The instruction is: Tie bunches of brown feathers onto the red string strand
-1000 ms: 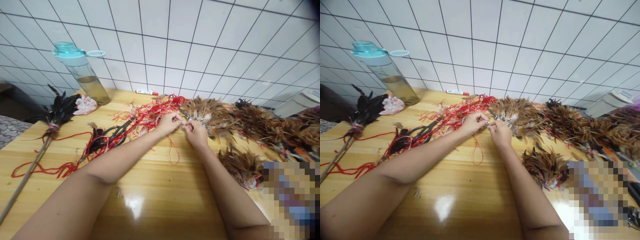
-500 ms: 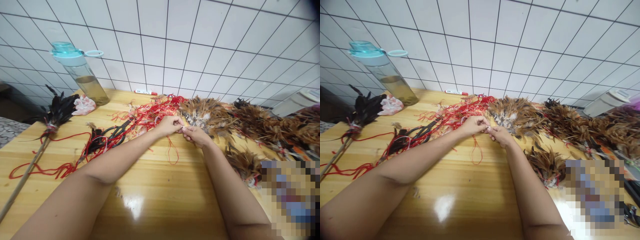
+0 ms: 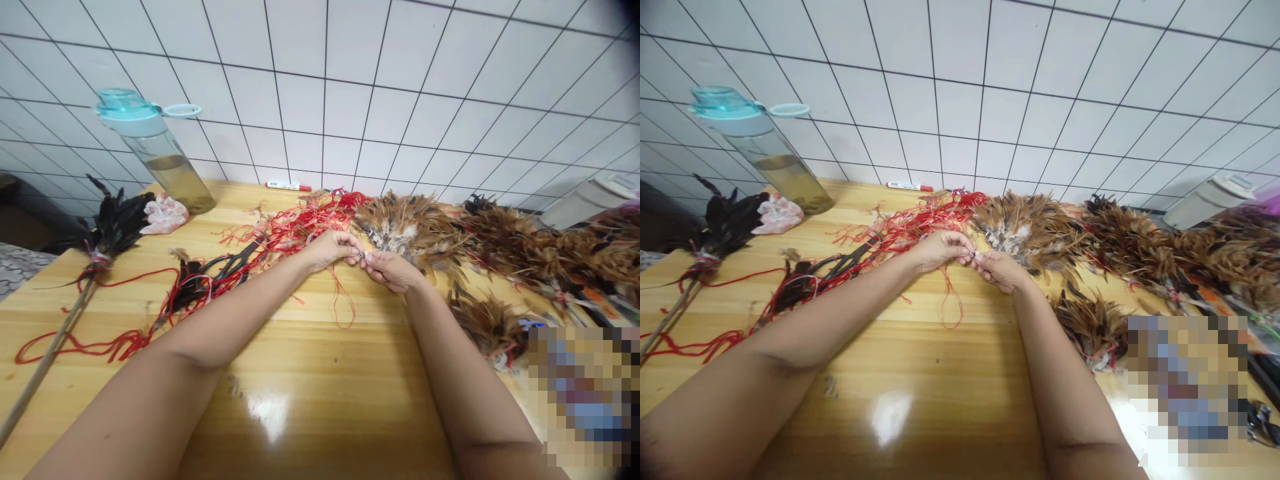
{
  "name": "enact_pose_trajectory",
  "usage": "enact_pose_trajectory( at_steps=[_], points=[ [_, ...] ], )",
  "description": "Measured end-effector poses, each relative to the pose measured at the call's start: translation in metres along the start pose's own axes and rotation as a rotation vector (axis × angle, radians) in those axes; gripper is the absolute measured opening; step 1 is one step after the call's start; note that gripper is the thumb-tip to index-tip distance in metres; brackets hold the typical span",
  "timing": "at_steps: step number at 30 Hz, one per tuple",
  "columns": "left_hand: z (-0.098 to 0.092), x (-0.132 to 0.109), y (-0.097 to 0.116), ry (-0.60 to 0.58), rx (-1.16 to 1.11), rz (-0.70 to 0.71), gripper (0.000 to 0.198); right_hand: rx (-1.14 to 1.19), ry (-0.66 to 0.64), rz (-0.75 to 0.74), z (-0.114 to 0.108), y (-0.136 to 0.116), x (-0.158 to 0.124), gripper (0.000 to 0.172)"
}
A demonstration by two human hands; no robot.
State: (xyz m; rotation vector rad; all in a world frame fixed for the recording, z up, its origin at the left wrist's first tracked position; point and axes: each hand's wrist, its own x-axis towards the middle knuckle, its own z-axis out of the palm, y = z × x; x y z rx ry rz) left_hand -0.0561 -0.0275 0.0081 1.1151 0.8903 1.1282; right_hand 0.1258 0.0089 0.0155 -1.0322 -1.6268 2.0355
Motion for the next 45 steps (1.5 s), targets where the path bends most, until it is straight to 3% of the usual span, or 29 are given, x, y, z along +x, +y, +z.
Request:
enact_pose_trajectory(
  at_steps=[15, 20, 24, 28, 34, 38, 45],
  points=[
    [0.003, 0.000, 0.004, 0.144, 0.134, -0.010, 0.011, -0.234, 0.183, -0.044, 0.017, 0.003, 0.005, 0.023],
    [-0.001, 0.000, 0.006, 0.041, 0.055, -0.028, 0.017, -0.277, 0.187, -0.062, 0.018, 0.004, 0.005, 0.020],
    [-0.005, 0.000, 0.006, 0.041, 0.077, -0.009, 0.018, -0.341, 0.200, -0.070, 0.019, 0.003, 0.003, 0.022],
    [-0.008, 0.000, 0.010, 0.057, 0.190, 0.030, 0.012, -0.477, 0.241, -0.200, 0.016, -0.001, 0.000, 0.027],
    [-0.015, -0.001, 0.018, -0.040, 0.410, 0.015, 0.009, -0.468, 0.394, -0.369, 0.005, 0.001, 0.006, 0.032],
    [-0.014, -0.001, 0.014, -0.075, 0.381, 0.002, 0.009, -0.577, 0.504, -0.429, 0.009, 0.011, 0.013, 0.020],
    [-0.008, 0.000, 0.002, -0.028, 0.316, 0.027, 0.017, -0.840, 0.553, -0.522, 0.019, 0.021, 0.018, 0.012]
  ],
)
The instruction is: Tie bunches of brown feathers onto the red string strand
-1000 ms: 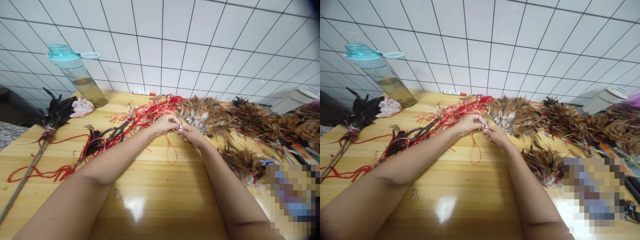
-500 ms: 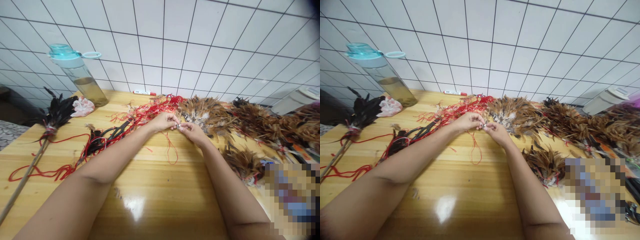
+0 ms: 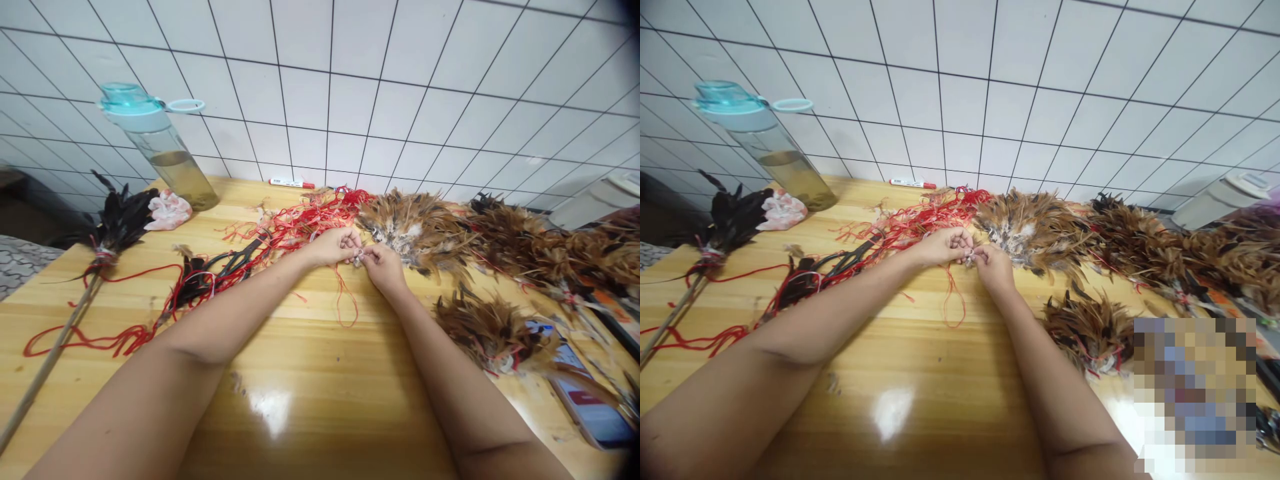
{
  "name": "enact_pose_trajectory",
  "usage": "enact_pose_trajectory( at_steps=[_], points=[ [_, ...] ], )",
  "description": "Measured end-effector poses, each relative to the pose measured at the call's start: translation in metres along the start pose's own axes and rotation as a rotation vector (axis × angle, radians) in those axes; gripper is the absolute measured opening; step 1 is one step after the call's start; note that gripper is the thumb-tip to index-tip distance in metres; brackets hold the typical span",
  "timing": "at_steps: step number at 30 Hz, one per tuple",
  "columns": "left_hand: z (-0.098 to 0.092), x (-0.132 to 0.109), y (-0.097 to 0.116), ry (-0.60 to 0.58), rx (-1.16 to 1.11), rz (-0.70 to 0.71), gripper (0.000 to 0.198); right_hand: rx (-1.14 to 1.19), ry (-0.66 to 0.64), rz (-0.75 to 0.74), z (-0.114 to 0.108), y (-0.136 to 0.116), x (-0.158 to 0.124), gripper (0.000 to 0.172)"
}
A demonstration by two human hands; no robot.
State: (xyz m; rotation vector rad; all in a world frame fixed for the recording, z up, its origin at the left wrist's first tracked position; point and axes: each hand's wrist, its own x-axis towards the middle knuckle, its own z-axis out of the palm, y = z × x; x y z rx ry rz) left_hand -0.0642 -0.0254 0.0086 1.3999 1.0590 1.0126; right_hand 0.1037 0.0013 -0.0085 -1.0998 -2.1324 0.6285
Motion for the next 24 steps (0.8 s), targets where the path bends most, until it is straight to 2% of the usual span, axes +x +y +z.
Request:
enact_pose_trajectory(
  at_steps=[9, 13, 17, 24],
  points=[
    [0.004, -0.002, 0.002, 0.063, -0.102, -0.044, 0.022, -0.112, -0.014, -0.028, 0.003, 0.001, -0.003, 0.018],
    [0.004, -0.002, 0.002, 0.095, -0.187, -0.060, 0.023, -0.038, 0.011, -0.049, 0.003, 0.002, -0.001, 0.014],
    [0.006, -0.001, 0.002, 0.132, -0.235, -0.083, 0.013, 0.058, 0.023, -0.067, 0.002, 0.003, 0.001, 0.007],
    [0.017, 0.000, 0.009, 0.249, -0.402, -0.123, 0.008, 0.168, 0.004, 0.046, 0.001, 0.002, 0.001, 0.005]
  ],
)
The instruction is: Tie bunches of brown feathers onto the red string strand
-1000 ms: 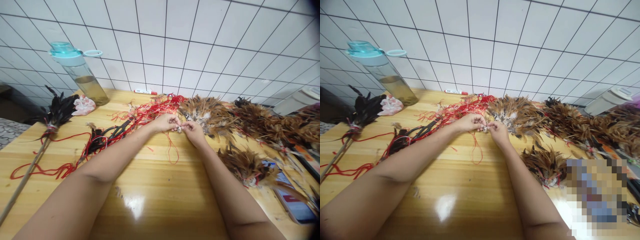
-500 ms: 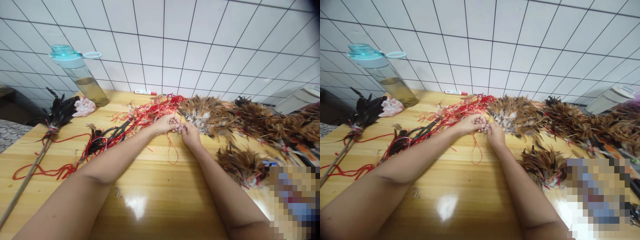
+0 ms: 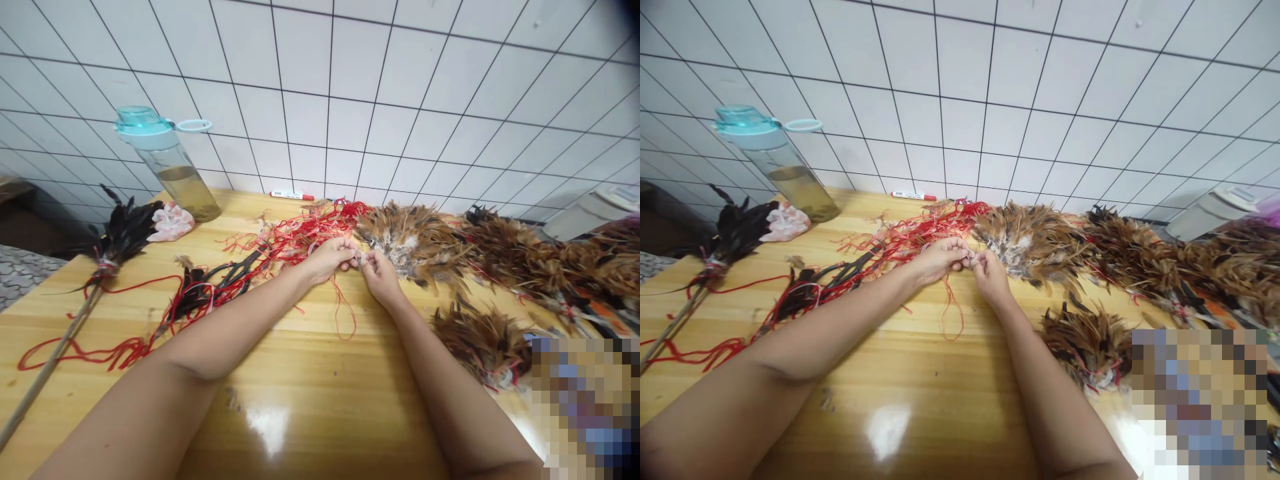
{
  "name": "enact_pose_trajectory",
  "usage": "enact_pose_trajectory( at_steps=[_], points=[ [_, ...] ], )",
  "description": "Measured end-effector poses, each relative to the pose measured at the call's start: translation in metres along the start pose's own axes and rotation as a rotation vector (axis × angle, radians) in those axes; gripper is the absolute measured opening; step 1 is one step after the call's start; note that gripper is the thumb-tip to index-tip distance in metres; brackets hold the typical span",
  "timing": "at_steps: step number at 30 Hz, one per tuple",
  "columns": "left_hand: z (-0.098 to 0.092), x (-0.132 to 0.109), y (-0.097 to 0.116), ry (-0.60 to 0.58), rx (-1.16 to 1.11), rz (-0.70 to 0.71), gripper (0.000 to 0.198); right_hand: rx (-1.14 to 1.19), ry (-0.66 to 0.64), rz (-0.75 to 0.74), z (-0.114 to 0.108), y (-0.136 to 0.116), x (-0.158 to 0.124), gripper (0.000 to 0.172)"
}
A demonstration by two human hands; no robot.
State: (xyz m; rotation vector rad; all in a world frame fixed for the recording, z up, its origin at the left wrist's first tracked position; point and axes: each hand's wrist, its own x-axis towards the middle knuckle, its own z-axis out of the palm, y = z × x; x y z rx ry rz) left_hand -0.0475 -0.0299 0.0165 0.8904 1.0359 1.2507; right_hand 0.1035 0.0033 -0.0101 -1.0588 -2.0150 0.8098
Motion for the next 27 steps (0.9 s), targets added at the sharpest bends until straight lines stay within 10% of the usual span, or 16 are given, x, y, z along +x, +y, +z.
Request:
enact_pose_trajectory(
  at_steps=[27],
  points=[
    [0.0001, -0.0019, 0.0001, -0.083, 0.034, -0.024, 0.021, 0.068, -0.011, -0.128, -0.0049, 0.0087, 0.0043, 0.016]
  ],
)
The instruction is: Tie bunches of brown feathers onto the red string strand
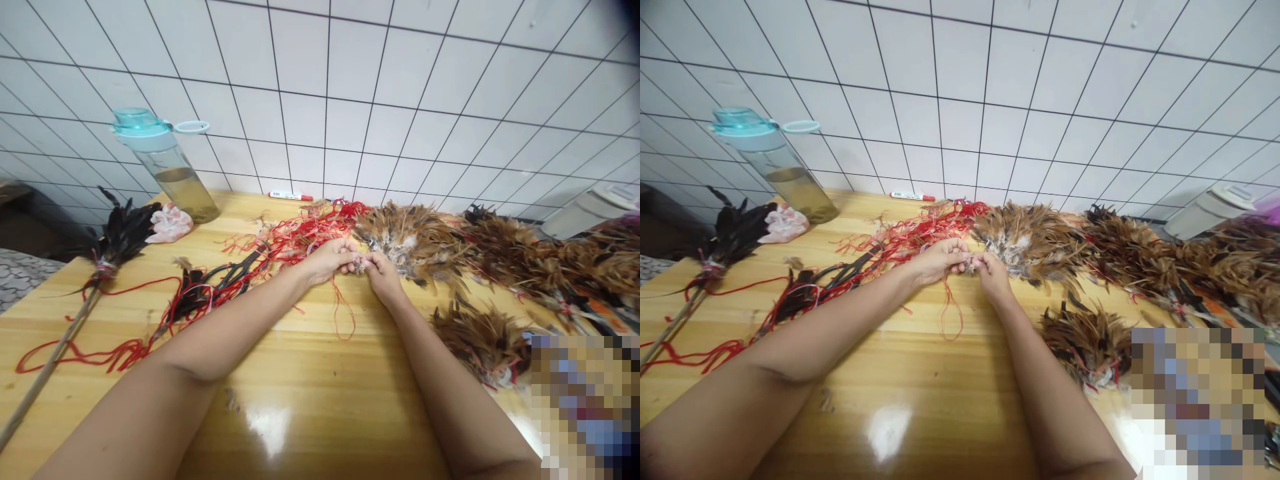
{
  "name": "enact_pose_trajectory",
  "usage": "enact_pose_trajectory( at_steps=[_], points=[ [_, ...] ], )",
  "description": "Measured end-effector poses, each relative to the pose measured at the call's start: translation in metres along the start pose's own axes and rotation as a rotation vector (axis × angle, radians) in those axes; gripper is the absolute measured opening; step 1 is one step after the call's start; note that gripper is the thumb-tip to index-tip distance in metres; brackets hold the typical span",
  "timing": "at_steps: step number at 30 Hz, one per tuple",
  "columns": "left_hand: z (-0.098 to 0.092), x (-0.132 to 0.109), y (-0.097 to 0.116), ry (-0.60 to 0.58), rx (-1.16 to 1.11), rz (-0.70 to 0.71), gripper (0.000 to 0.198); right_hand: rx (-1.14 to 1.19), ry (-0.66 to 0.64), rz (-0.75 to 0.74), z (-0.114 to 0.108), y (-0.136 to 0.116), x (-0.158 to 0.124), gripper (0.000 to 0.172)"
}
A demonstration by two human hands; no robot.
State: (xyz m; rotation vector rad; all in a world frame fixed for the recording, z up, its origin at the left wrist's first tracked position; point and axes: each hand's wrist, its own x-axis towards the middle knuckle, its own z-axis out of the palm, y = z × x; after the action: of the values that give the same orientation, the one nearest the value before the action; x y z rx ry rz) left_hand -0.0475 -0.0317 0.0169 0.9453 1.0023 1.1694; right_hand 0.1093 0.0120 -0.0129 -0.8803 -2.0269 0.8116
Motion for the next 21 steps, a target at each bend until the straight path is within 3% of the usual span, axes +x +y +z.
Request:
enact_pose_trajectory(
  at_steps=[3, 7, 21],
  points=[
    [-0.001, -0.001, 0.002, -0.069, -0.021, -0.019, 0.020, -0.026, -0.013, -0.022, 0.000, 0.001, 0.000, 0.020],
    [-0.001, -0.002, 0.002, -0.076, 0.056, -0.089, 0.015, -0.102, -0.045, -0.048, 0.002, 0.000, -0.001, 0.021],
    [0.012, -0.003, 0.004, 0.069, 0.143, -0.128, 0.018, 0.063, -0.031, -0.112, -0.008, -0.003, 0.002, 0.021]
  ],
)
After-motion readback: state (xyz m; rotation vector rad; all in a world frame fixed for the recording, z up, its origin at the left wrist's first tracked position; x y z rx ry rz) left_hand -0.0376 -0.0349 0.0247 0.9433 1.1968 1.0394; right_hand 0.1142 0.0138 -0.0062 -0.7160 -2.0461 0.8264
